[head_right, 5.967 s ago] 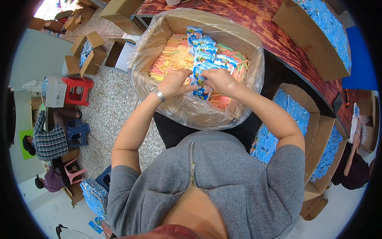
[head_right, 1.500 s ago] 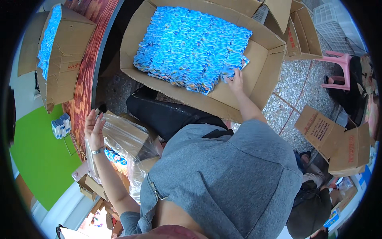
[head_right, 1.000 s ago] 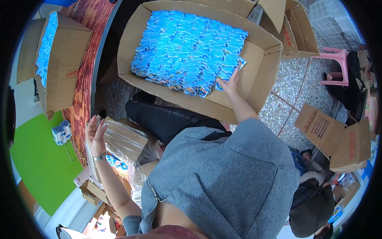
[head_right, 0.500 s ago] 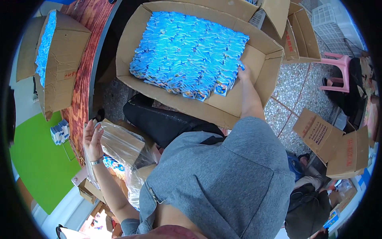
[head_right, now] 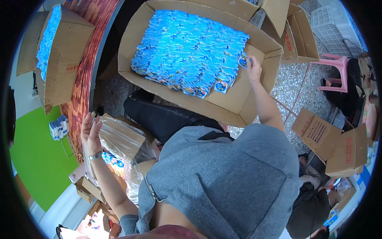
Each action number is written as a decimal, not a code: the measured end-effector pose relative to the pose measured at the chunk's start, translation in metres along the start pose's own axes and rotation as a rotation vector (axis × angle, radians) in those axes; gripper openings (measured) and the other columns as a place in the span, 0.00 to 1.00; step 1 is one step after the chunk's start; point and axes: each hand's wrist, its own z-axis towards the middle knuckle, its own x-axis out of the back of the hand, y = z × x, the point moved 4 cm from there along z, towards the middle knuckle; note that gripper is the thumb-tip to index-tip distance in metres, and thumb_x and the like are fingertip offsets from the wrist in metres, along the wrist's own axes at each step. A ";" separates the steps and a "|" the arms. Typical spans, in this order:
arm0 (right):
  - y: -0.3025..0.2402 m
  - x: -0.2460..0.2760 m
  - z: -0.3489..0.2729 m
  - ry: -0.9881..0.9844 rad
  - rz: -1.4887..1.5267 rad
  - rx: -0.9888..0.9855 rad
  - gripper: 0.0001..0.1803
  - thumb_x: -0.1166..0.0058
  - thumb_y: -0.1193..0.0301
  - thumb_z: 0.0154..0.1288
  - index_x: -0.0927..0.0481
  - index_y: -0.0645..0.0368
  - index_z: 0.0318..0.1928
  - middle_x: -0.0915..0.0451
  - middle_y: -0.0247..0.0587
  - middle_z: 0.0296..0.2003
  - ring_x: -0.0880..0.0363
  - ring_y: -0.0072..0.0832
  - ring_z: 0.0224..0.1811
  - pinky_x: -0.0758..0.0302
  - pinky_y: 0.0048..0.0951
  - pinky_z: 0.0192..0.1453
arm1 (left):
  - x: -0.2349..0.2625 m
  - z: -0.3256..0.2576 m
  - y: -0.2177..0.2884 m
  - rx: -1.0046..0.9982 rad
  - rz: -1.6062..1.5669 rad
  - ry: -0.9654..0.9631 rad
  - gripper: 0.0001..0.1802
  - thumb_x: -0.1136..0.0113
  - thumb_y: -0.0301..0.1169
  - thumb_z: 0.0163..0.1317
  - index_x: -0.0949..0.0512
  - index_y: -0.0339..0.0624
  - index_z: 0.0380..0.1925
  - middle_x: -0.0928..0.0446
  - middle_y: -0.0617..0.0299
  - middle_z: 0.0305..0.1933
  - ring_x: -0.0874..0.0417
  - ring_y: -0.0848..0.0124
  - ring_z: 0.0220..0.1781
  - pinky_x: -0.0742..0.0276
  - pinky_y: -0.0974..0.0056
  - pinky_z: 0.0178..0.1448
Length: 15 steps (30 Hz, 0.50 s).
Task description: Sort small blue packets from a large bin into boxes.
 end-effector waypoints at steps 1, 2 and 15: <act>-0.015 0.004 -0.008 0.030 0.051 0.114 0.11 0.48 0.69 0.70 0.23 0.60 0.48 0.18 0.36 0.35 0.21 0.19 0.36 0.24 0.24 0.42 | 0.004 -0.004 0.000 -0.005 -0.022 0.023 0.24 0.43 0.21 0.64 0.31 0.33 0.61 0.26 0.54 0.60 0.23 0.62 0.60 0.23 0.61 0.59; -0.018 0.000 -0.022 -0.118 0.192 -0.052 0.12 0.48 0.72 0.70 0.25 0.63 0.51 0.19 0.37 0.40 0.21 0.21 0.38 0.23 0.24 0.45 | 0.010 -0.007 0.001 -0.006 -0.024 0.026 0.23 0.44 0.21 0.65 0.31 0.33 0.60 0.26 0.54 0.60 0.23 0.63 0.60 0.23 0.61 0.59; 0.060 -0.087 -0.129 -0.177 0.003 -0.201 0.32 0.38 0.70 0.62 0.39 0.56 0.63 0.25 0.39 0.44 0.22 0.22 0.38 0.24 0.25 0.41 | 0.007 -0.020 -0.013 -0.043 -0.111 -0.040 0.23 0.45 0.20 0.65 0.32 0.33 0.61 0.26 0.53 0.60 0.23 0.62 0.60 0.24 0.60 0.61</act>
